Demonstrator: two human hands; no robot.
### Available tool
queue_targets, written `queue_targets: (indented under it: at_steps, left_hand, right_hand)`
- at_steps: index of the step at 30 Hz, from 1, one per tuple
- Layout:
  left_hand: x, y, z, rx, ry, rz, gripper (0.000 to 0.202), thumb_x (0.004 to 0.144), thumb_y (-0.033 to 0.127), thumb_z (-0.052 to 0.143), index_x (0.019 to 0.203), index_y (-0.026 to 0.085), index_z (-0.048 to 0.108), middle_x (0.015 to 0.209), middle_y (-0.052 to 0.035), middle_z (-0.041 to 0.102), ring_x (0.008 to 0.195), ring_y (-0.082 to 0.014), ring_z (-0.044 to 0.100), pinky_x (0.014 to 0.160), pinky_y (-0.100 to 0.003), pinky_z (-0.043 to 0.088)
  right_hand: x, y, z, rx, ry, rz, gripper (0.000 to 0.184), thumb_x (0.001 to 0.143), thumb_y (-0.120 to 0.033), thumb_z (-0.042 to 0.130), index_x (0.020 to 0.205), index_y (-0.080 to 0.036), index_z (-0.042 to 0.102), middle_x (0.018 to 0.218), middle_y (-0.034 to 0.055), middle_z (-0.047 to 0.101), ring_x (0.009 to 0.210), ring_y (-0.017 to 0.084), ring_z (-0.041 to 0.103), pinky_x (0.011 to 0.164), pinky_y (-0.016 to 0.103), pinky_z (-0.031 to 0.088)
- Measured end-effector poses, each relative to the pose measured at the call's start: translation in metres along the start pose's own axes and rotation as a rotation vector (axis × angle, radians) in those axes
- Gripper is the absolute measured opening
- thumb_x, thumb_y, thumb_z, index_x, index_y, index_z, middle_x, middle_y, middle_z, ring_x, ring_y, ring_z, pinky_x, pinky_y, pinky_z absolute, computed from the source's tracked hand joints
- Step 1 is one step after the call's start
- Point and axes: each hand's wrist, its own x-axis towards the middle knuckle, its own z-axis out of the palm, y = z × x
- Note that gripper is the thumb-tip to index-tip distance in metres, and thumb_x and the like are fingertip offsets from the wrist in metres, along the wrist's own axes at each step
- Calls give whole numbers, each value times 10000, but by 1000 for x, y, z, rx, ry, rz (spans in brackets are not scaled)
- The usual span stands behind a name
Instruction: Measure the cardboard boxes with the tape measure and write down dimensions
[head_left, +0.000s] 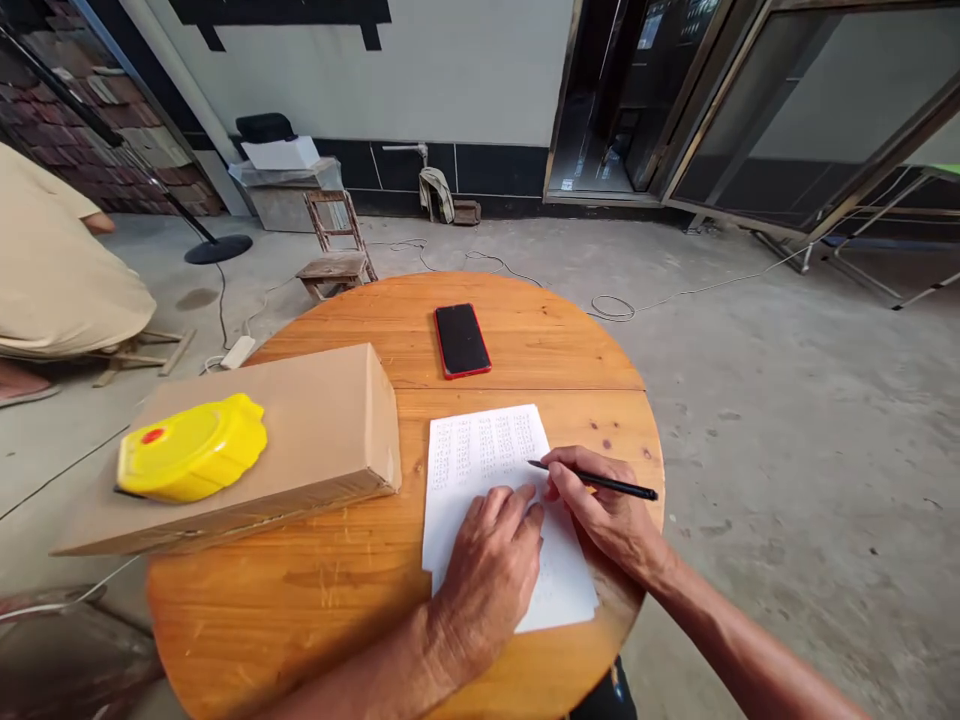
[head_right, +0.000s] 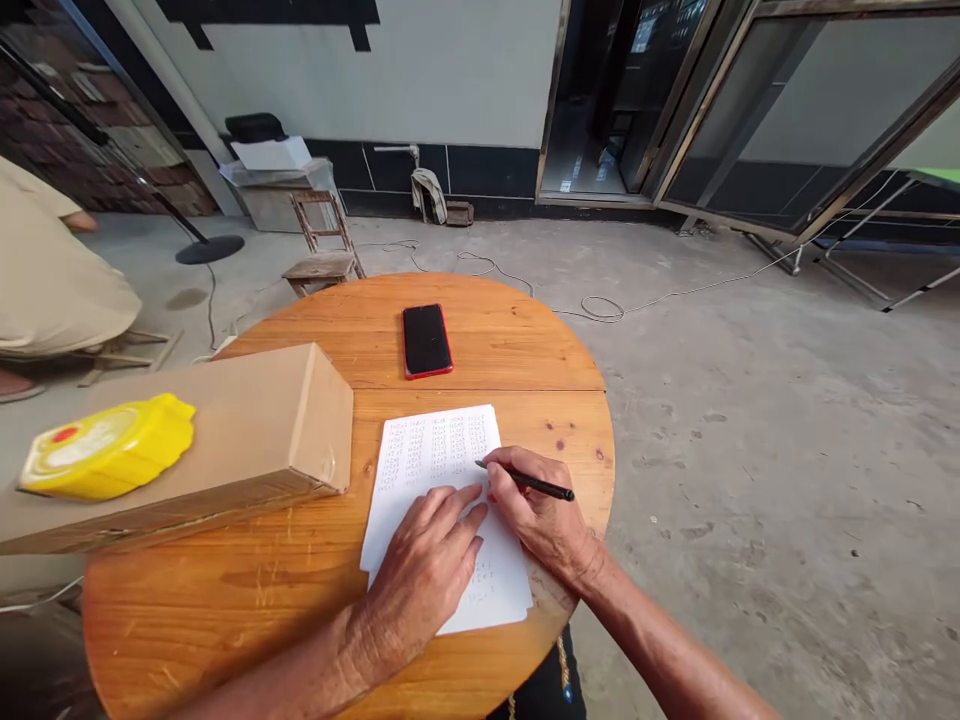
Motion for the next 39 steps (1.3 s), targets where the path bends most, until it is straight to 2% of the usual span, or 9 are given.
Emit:
queue_targets:
  at_steps: [4,9,22,39]
  left_hand:
    - [-1,-1,2,-35,33,-7,290,890,88,495,1155,121,607,1281,-121,607,1026,-280,559,869,-456,507]
    - [-1,-3,5,-52,30,-19,251,896,106,499,1107,129,632,1291,-122,601,1071,-274,554,883,-448,502]
    - [4,-3,-1,-29,16,16,186,883,110,528,1021,102,652,1255,-145,615,1048,-282,558,889,-449,523]
    - [5,-3,-2,-35,42,14,205,884,113,536,1056,100,645,1258,-131,616,1041,-276,554,887,-449,531]
  right_hand:
    - [6,4,8,-68,7,-25,197,910,-257,503,819,-181,660,773,36,714,692,163,651,670,276,507]
    - [4,9,12,-75,13,-43,205,926,-251,488,873,-194,678,855,44,743,774,183,683,735,296,523]
    - [5,10,13,-96,2,-66,186,926,-217,494,857,-188,664,810,30,726,728,161,669,711,273,506]
    - [7,9,14,-125,18,-106,182,909,-187,502,822,-184,662,775,25,722,679,147,662,671,257,507]
